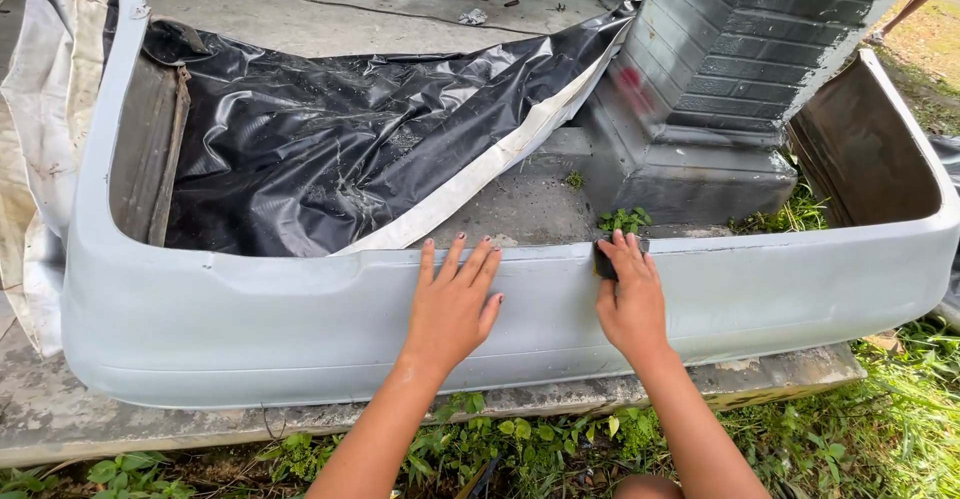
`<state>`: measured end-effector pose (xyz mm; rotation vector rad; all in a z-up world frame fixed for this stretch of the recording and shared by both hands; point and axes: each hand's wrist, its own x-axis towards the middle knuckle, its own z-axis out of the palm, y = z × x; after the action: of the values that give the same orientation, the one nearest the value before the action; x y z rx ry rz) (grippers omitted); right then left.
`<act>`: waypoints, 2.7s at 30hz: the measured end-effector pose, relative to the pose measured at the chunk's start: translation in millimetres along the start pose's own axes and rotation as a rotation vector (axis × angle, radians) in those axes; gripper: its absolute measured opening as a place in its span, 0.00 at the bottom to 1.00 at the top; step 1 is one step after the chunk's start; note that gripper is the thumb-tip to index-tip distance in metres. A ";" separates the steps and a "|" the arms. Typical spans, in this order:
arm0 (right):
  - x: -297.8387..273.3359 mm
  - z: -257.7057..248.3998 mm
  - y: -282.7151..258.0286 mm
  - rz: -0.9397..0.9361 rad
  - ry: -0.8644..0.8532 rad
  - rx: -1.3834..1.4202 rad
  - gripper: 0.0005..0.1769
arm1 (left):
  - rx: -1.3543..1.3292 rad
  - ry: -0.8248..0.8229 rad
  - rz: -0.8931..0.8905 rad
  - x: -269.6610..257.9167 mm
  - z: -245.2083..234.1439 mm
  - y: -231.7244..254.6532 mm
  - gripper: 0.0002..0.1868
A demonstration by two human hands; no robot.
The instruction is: The person cuts a sheet of sandpaper with scissors and then sands the surface of a gray car bumper. The person uses the sandpaper to smooth the bumper's surface in a back-and-forth motion.
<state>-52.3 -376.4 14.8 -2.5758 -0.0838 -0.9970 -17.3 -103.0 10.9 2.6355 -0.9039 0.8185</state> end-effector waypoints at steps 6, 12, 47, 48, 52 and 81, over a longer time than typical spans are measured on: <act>-7.3 49.2 -59.9 -0.118 0.029 -0.055 0.30 | 0.036 -0.007 -0.089 -13.0 -26.4 -29.2 0.31; -9.7 52.5 -27.3 -0.149 0.049 -0.125 0.24 | -0.002 -0.011 -0.273 -23.8 -42.9 -58.7 0.33; 4.5 85.2 -134.1 -0.518 -0.094 -0.086 0.25 | -0.218 0.006 -0.195 -41.3 -47.1 -97.2 0.46; 11.0 81.5 -117.6 -0.520 -0.092 -0.083 0.25 | -0.215 0.007 -0.197 -42.8 -50.3 -100.7 0.46; 3.6 81.1 -96.2 -0.063 0.060 -0.101 0.24 | -0.194 -0.028 -0.239 -45.6 -50.2 -100.1 0.48; -12.2 133.2 -200.5 -0.265 0.141 0.060 0.28 | -0.135 -0.151 -0.354 -61.2 -64.9 -116.1 0.57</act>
<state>-14.1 -140.8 -18.8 -2.4749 -0.4197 -1.2463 -12.9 42.7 23.7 2.6515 -0.4806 0.4604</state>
